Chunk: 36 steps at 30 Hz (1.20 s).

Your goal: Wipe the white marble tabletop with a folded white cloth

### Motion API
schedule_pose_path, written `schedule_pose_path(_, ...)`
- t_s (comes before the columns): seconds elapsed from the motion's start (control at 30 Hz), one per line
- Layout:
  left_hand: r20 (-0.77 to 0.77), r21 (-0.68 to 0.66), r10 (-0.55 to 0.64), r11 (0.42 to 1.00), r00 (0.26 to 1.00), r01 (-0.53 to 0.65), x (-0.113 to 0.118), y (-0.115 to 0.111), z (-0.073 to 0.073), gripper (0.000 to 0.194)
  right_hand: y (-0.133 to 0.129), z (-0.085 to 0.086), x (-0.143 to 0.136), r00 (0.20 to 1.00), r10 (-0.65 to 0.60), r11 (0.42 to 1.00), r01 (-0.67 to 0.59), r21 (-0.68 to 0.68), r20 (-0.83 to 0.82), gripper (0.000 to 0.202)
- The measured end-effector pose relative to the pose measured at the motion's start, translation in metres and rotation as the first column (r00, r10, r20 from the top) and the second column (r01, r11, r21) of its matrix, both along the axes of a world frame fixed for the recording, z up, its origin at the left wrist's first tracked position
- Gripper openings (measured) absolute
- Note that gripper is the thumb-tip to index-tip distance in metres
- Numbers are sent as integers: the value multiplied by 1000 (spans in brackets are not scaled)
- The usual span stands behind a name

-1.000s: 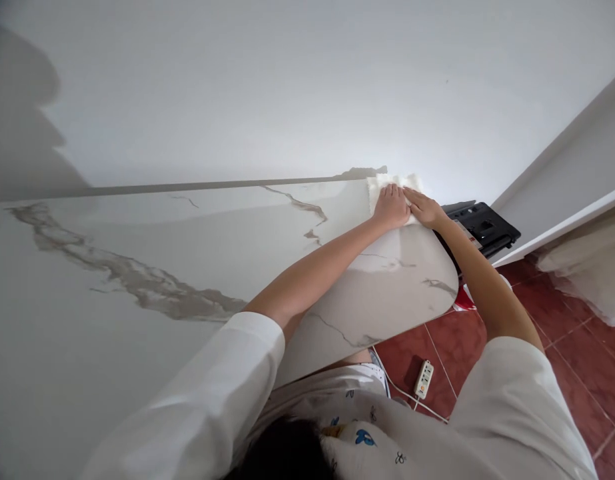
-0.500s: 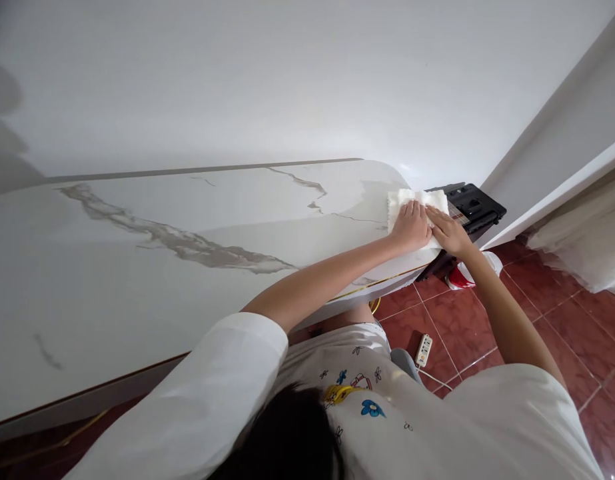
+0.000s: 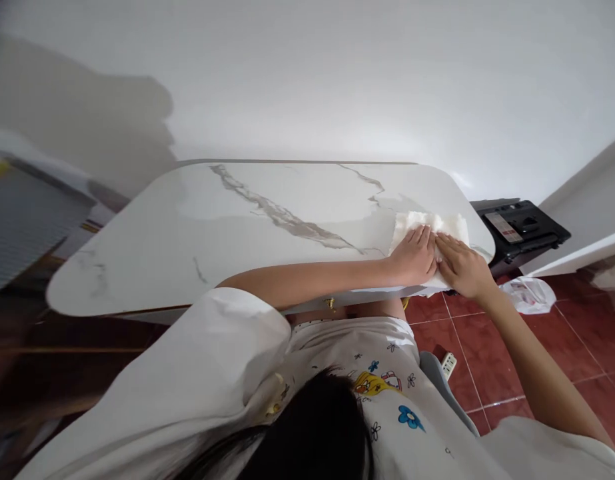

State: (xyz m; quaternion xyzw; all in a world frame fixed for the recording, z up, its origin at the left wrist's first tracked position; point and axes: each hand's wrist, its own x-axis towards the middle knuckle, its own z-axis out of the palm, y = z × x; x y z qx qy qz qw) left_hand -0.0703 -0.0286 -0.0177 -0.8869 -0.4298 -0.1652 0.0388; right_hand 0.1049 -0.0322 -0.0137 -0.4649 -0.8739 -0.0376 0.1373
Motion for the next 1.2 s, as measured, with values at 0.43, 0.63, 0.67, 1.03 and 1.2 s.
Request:
schedule_pose_path(0.43, -102, -224, 157, 959, 982, -177, -243, -76, 17, 59, -65, 6, -264, 996, 64, 987, -72, -143, -63, 60)
schedule_pose_path(0.63, -74, -280, 517, 810, 853, -515, -350, -137, 15, 63, -92, 15, -381, 950, 297, 930, -311, -195, -99, 58)
schedule_pose_path(0.67, -66, -284, 569, 777, 819, -562, -367, -145, 15, 63, -96, 15, -400, 939, 328, 919, -342, -196, -102, 58)
schedule_pose_path(1.03, 216, -286, 666, 743, 714, -605, -503, -129, 2, 52, -93, 15, -539, 919, 327, 913, -367, -176, -222, 50)
schedule_pose_path(1.2, 248, -267, 680, 733, 690, -626, -523, -89, -1, 51, -56, 12, -562, 916, 305, 925, -350, -146, -261, 49)
